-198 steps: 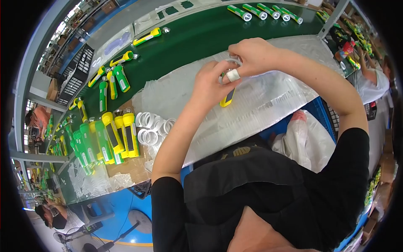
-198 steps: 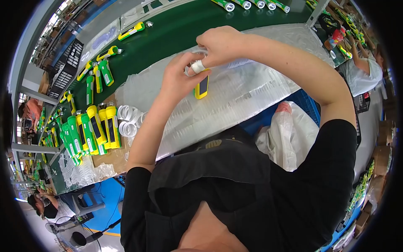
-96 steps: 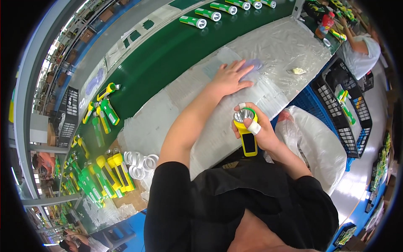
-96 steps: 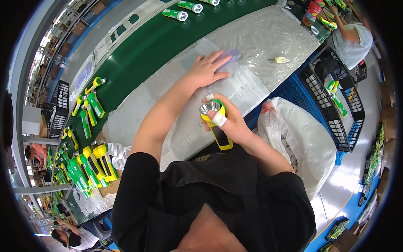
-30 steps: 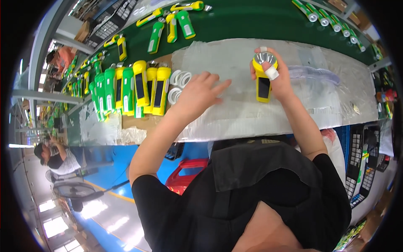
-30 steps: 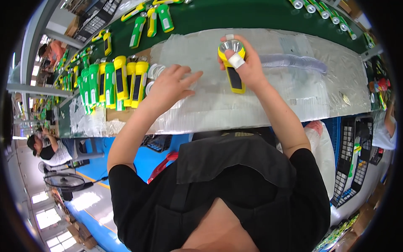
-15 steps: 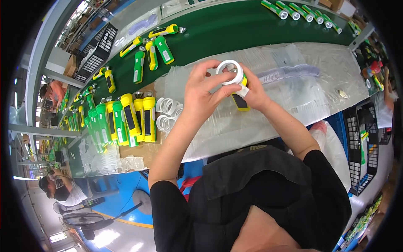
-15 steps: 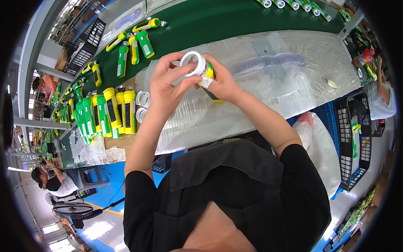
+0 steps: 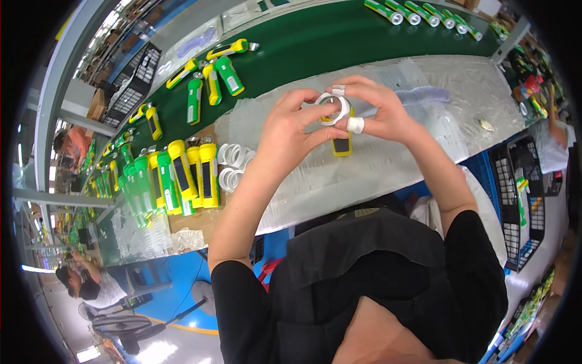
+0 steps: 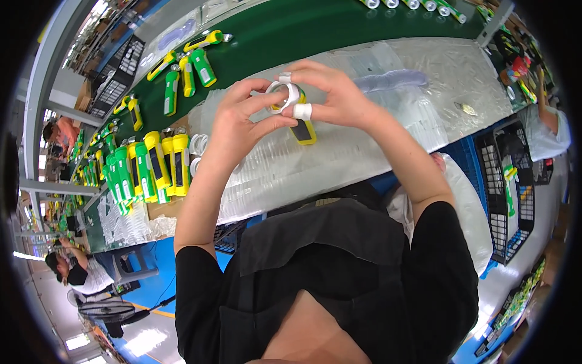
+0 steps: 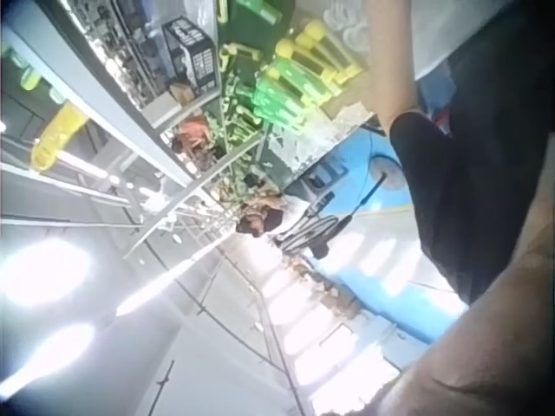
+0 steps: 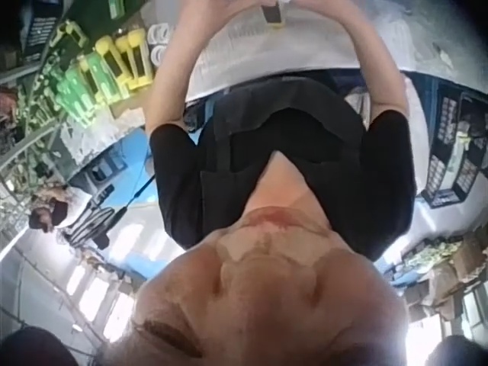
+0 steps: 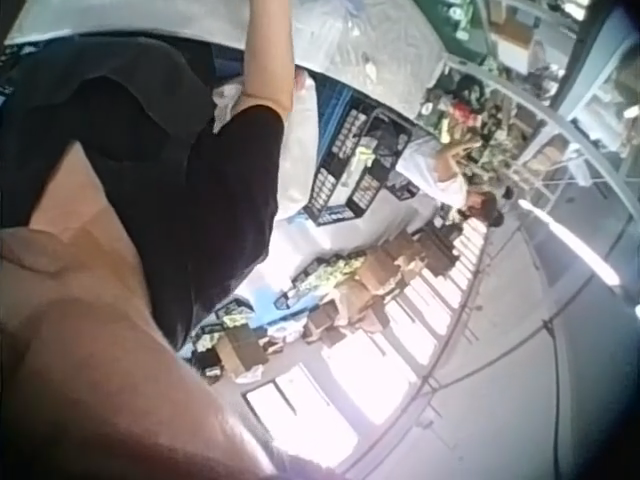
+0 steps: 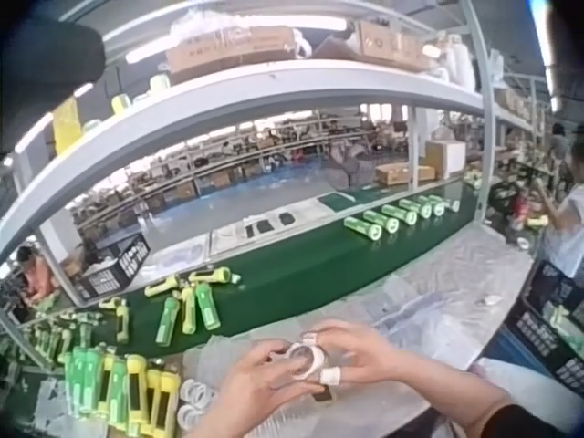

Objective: The recorder is assembling flashlights by attaching the reflector and lens components to the flashlight bodies on a factory line.

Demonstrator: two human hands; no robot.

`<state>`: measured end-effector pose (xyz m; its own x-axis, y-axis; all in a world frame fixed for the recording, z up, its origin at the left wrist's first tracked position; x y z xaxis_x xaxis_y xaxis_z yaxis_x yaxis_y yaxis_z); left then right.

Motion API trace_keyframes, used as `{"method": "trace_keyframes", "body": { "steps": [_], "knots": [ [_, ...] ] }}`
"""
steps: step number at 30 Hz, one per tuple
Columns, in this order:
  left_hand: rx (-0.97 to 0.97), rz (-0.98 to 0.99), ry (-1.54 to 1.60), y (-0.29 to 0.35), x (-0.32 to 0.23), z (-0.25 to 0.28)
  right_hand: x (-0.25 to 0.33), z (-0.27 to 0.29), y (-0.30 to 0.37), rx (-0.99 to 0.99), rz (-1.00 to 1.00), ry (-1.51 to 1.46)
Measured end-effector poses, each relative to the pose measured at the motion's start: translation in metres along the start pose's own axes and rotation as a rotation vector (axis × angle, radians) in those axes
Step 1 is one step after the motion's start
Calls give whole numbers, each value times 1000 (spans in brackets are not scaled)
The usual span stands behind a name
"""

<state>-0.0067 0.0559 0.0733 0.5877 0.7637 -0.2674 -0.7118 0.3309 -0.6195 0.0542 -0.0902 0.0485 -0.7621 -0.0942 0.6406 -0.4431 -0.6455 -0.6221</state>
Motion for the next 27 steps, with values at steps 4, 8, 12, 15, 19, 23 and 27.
{"method": "trace_keyframes", "body": {
  "steps": [4, 8, 12, 15, 19, 23, 27],
  "knots": [
    [8, 46, 99, -5, -5, -17, 24, 28, -10, 96, -94, 116],
    [-10, 66, 159, -10, -11, -38, 35, 24, -28, 377, -271, 259],
    [-10, 133, 215, -11, -10, -46, 32, 21, -39, 726, -415, 400],
    [-37, 122, 188, -12, -12, -45, 19, 21, -43, 696, -357, 310],
    [-42, 109, 179, -11, -12, -45, 18, 23, -46, 639, -482, 242],
    [-66, 91, 231, -15, -11, -47, 17, 25, -47, 651, -480, 261],
    [-77, 90, 168, -14, -7, -50, 4, 29, -41, 493, -664, 389]
  ]
}}
Point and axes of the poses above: each hand's wrist, its own y-axis away from the middle knuckle, its own z-axis out of the back of the hand, x = y × z, the point moved 7 cm from there along -y, towards the middle knuckle, and after that the axes turned 12 degrees about -y, right-handed, at the moved point
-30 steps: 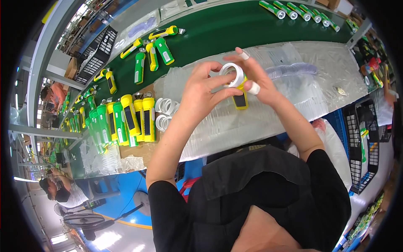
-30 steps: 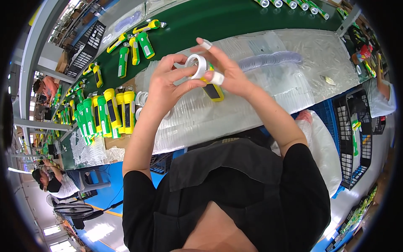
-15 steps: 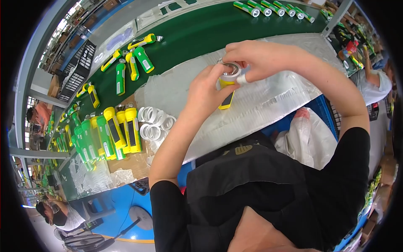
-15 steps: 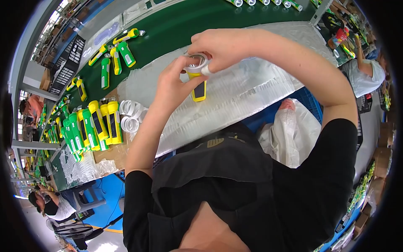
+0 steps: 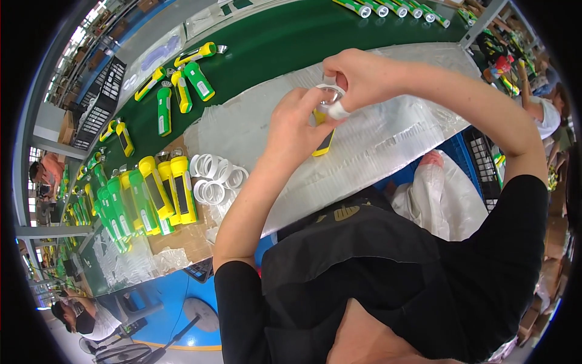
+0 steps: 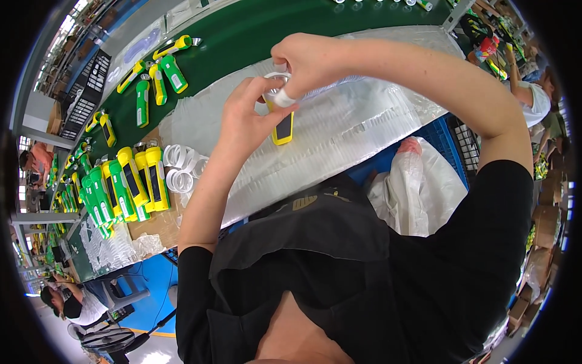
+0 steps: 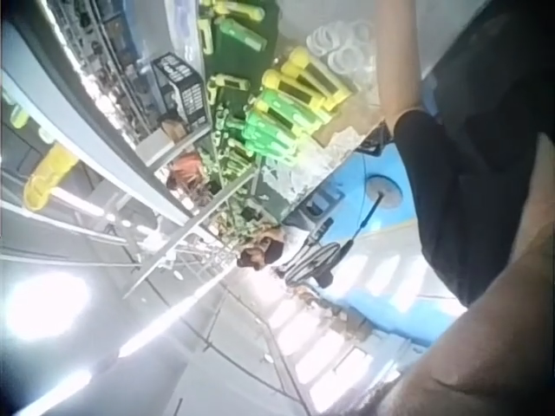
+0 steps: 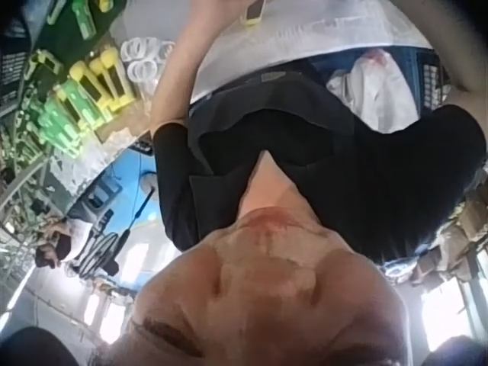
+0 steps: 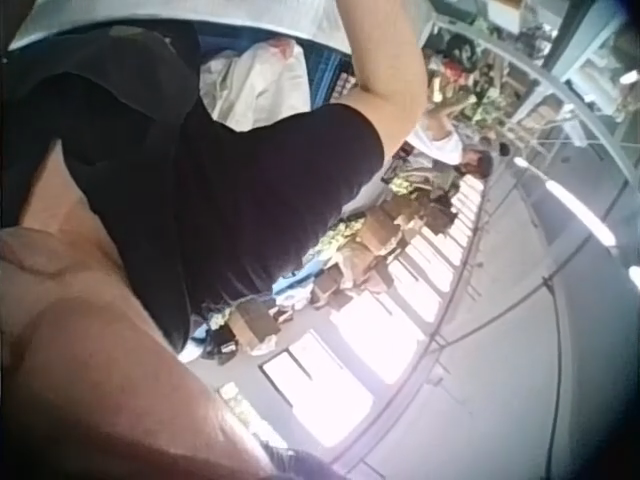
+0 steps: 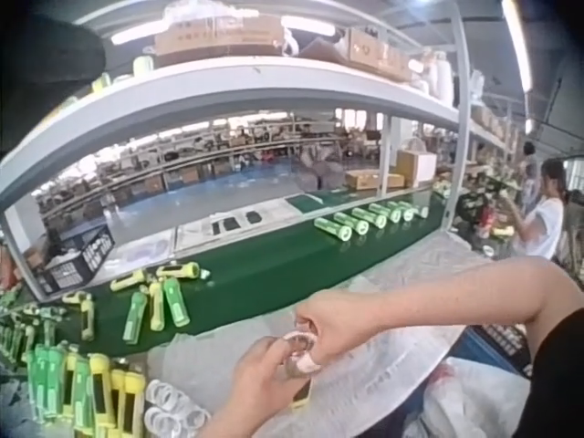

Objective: The recorder is assembling flashlights by attaching the reflector and lens components to the flashlight bodies on a factory line.

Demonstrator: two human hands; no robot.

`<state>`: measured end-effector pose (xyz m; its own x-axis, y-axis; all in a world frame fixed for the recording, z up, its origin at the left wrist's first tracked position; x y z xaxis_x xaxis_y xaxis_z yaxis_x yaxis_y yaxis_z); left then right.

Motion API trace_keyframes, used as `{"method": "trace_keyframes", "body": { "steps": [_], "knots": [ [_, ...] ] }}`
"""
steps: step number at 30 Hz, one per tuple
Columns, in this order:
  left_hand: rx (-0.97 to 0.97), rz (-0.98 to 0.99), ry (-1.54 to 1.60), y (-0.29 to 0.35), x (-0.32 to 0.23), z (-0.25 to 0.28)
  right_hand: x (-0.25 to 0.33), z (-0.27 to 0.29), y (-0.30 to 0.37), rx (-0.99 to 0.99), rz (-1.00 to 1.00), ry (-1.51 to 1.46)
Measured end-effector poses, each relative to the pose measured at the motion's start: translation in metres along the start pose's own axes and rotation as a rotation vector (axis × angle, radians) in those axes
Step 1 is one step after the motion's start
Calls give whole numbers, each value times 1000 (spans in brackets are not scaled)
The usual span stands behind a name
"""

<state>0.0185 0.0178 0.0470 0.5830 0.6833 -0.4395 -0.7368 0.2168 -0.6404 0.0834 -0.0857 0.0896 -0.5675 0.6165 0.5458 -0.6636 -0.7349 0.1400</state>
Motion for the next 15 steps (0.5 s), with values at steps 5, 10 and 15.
{"method": "trace_keyframes", "body": {
  "steps": [5, 10, 15],
  "knots": [
    [-11, 46, -8, 0, 6, 4, -5, 0, 7, -140, 15, 112],
    [-35, 51, 64, 4, 1, 4, 21, -12, 7, -1, 422, -60],
    [-13, 70, 16, 5, 2, 2, 9, -6, 4, -58, 21, 96]
  ]
}}
Point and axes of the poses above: each hand's wrist, its own y-axis away from the middle knuckle, its own z-axis out of the back of the hand, x = y × z, the point moved 7 cm from there along -y, towards the middle knuckle, and after that the axes turned 12 degrees about -y, right-handed, at the moved point
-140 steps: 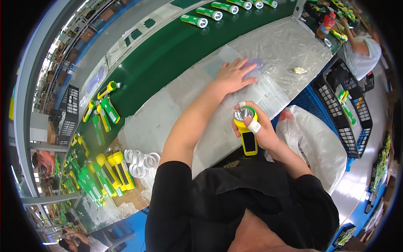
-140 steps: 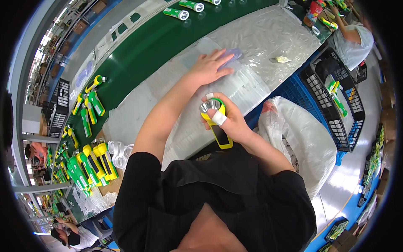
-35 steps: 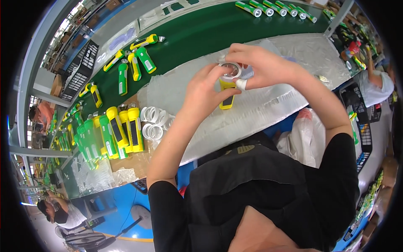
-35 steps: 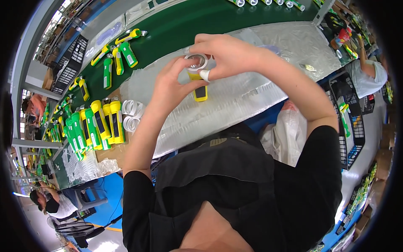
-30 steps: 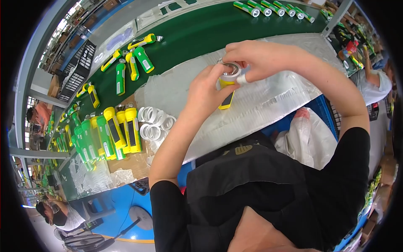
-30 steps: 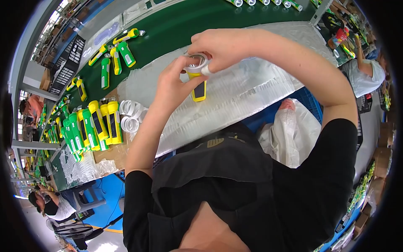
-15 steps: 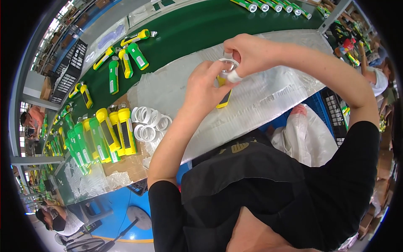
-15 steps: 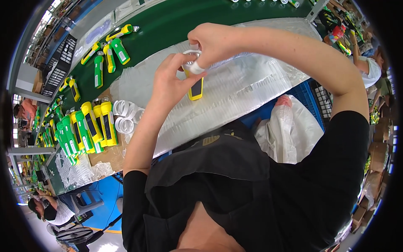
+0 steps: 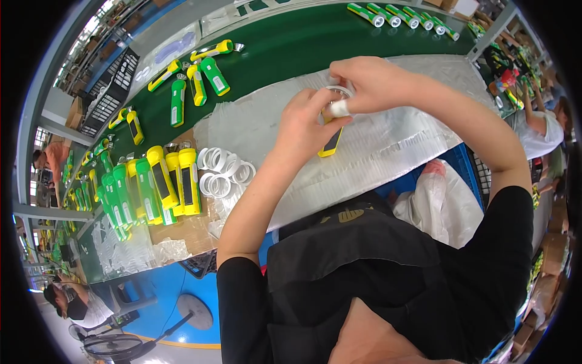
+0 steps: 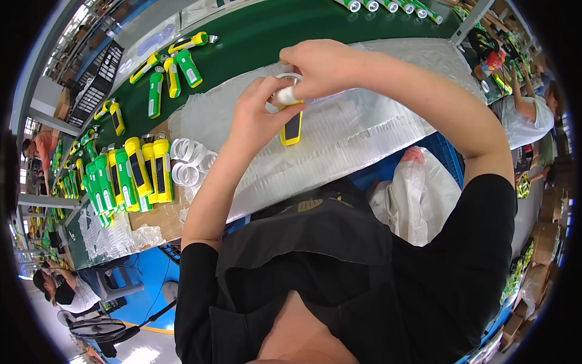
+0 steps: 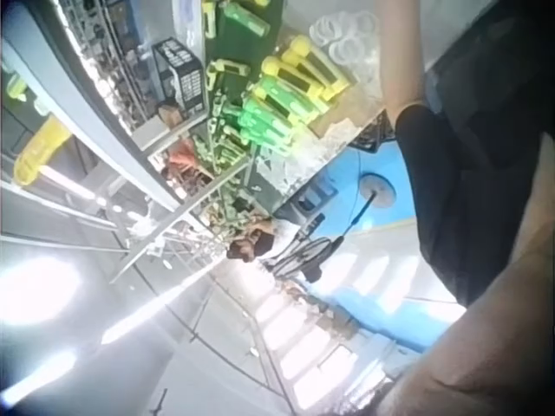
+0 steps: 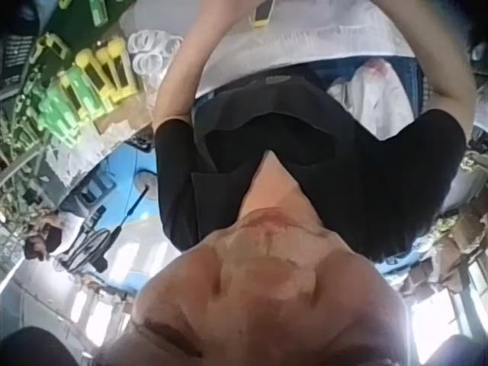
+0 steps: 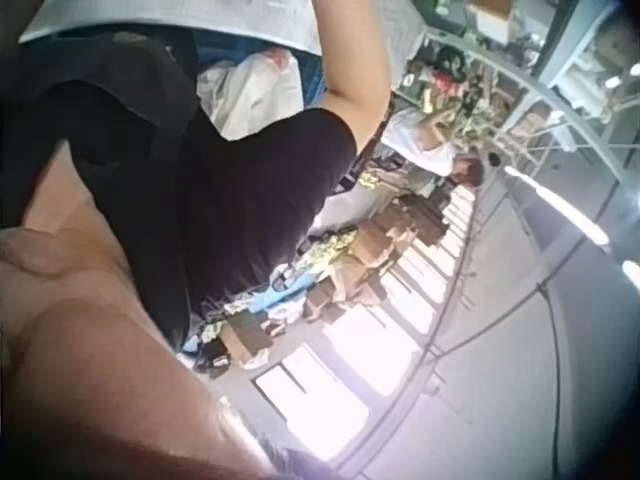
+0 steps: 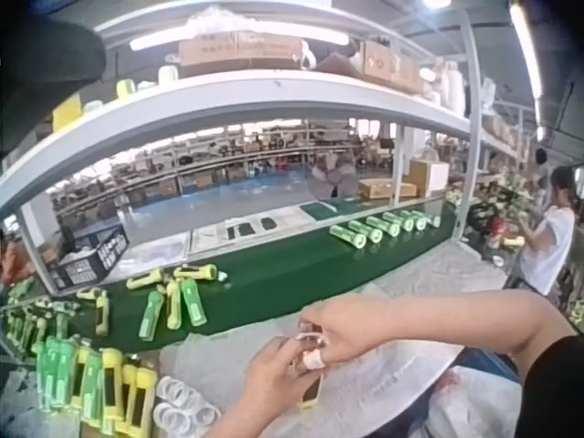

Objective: The recorder is assembling flashlights by attaching the reflector and lens components to the flashlight bodies on a factory line.

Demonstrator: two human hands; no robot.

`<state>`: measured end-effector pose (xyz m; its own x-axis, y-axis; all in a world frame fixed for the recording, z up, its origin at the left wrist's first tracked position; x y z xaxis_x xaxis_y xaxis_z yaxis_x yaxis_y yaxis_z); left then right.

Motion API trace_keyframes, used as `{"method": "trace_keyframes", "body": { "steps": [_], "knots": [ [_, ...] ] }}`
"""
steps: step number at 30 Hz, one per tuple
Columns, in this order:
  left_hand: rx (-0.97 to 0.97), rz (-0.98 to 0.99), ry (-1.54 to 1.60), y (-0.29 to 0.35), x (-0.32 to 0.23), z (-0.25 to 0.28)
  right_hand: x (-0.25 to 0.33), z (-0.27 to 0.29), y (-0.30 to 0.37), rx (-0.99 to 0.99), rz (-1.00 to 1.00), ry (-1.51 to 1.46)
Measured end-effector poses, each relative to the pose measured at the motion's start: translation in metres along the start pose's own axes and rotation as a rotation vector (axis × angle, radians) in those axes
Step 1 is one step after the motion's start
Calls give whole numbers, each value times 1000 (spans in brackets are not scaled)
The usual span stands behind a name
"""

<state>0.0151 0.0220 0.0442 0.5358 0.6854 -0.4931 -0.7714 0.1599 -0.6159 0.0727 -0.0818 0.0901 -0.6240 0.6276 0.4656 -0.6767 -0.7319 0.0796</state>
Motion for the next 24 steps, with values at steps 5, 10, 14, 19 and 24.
{"method": "trace_keyframes", "body": {
  "steps": [5, 10, 14, 19, 24],
  "knots": [
    [-28, -31, 63, -8, -4, 1, -1, 0, 11, -73, 368, -50],
    [19, -37, 295, -5, 2, 6, 7, 21, 33, -138, 309, -261],
    [631, 91, 521, 31, 6, -7, 39, 27, 65, -228, 490, -388],
    [722, 361, 489, 22, -11, -9, 9, -7, 44, -408, 649, -96],
    [387, 351, -62, -35, 130, -37, -94, -47, -79, -602, 114, -335]
  ]
}}
Point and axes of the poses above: each hand's wrist, its own y-axis away from the middle knuckle, its own z-axis out of the back of the hand, x = y × z, the point moved 7 cm from there along -y, towards the middle knuckle, and after that the axes turned 12 degrees about -y, right-handed, at the moved point
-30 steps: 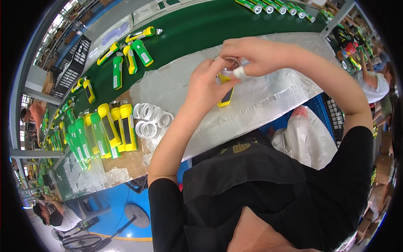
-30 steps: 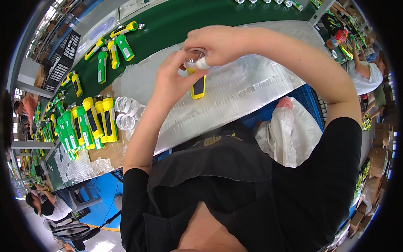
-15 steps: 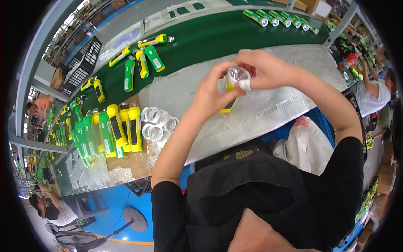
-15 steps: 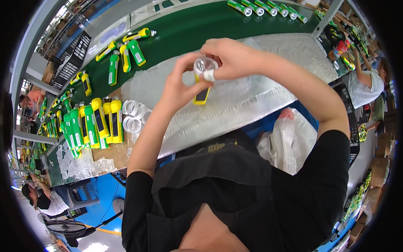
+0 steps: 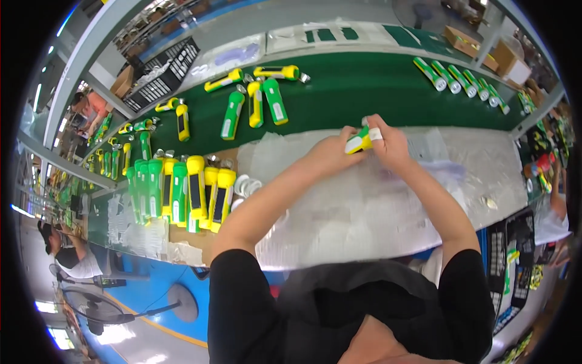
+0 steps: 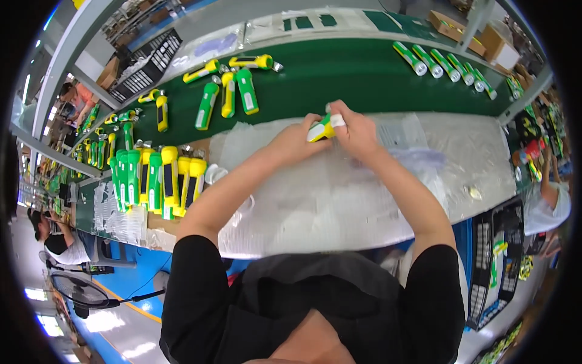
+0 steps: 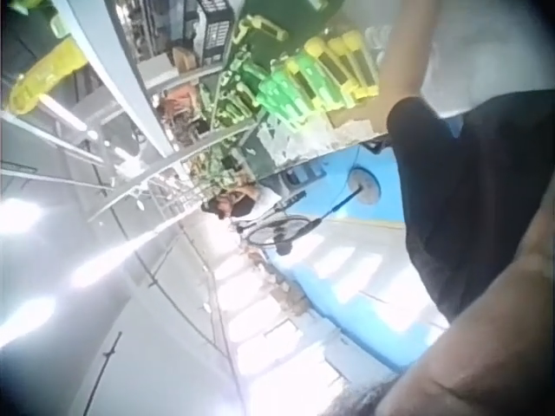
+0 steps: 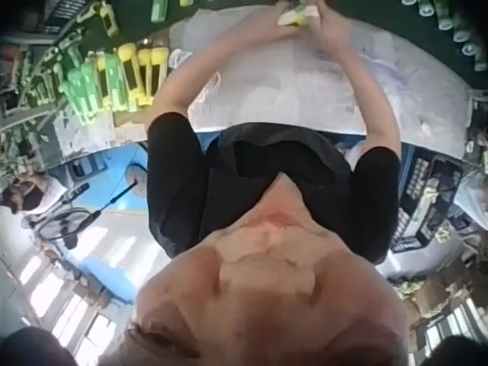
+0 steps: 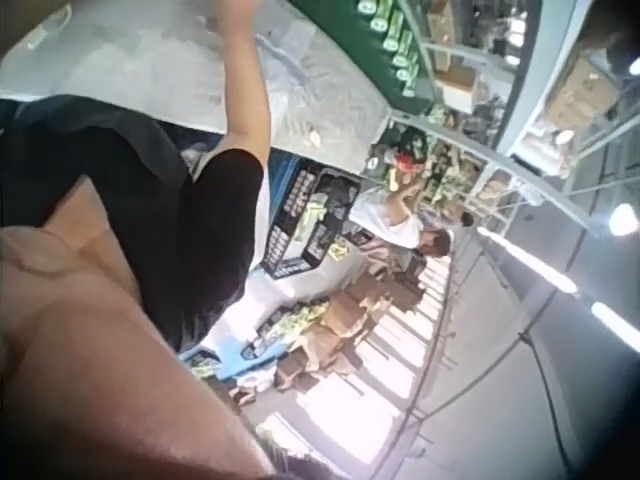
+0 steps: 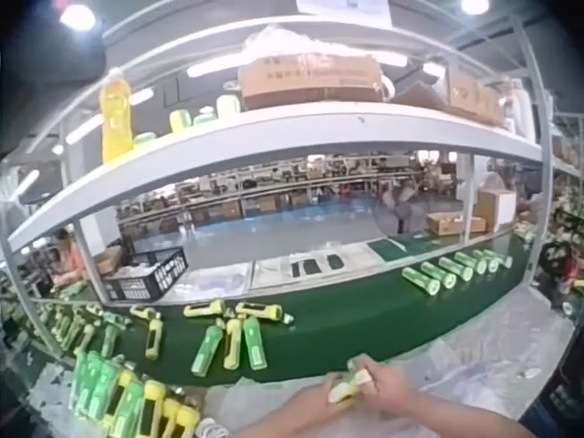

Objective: The recorder is assembling flashlights by attaching the reflector and lens components to the flashlight bodies on a factory line.

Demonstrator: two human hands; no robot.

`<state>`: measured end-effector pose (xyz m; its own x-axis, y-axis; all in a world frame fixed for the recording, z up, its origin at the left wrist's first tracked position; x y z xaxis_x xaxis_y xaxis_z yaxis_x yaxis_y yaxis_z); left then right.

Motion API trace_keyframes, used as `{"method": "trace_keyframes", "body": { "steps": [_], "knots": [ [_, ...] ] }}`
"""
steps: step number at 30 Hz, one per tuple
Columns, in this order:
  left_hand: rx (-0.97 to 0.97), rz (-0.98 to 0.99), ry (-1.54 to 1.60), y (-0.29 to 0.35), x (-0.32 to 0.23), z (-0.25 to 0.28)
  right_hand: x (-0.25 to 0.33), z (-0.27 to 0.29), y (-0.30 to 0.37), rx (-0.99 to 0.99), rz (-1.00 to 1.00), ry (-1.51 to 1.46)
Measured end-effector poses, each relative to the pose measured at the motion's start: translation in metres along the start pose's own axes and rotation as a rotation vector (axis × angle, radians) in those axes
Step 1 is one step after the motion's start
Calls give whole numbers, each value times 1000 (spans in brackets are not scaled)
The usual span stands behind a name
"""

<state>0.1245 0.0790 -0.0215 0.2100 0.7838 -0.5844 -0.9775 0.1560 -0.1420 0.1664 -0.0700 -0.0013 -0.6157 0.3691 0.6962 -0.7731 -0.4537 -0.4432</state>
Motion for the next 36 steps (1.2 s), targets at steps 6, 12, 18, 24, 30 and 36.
{"method": "trace_keyframes", "body": {
  "steps": [6, 12, 18, 24, 30, 36],
  "knots": [
    [-302, 186, -842, -42, 92, 95, -126, 49, -97, -432, -175, -33],
    [-135, 280, -722, -57, 182, 70, -255, 94, -145, -262, -595, 485],
    [-208, 227, -105, -25, 114, 63, -138, 22, -130, -24, -75, 70],
    [-132, -300, -75, 59, -32, 14, -18, -52, -11, 208, -683, -980],
    [-134, 137, 651, 95, -16, -20, 31, -25, 88, 38, -692, -1298],
    [77, 195, 1459, 91, -54, -41, 78, -30, 148, 274, -629, -1453]
  ]
}}
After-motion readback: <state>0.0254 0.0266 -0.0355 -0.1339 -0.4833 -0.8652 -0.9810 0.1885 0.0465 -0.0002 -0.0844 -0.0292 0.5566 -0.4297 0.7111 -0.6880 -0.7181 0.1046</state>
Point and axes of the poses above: each hand's wrist, its own y-axis away from the middle knuckle, its own z-axis out of the back of the hand, x = y × z, the point moved 7 cm from there along -y, towards the middle knuckle, and after that the axes turned 12 degrees about -y, right-handed, at the moved point
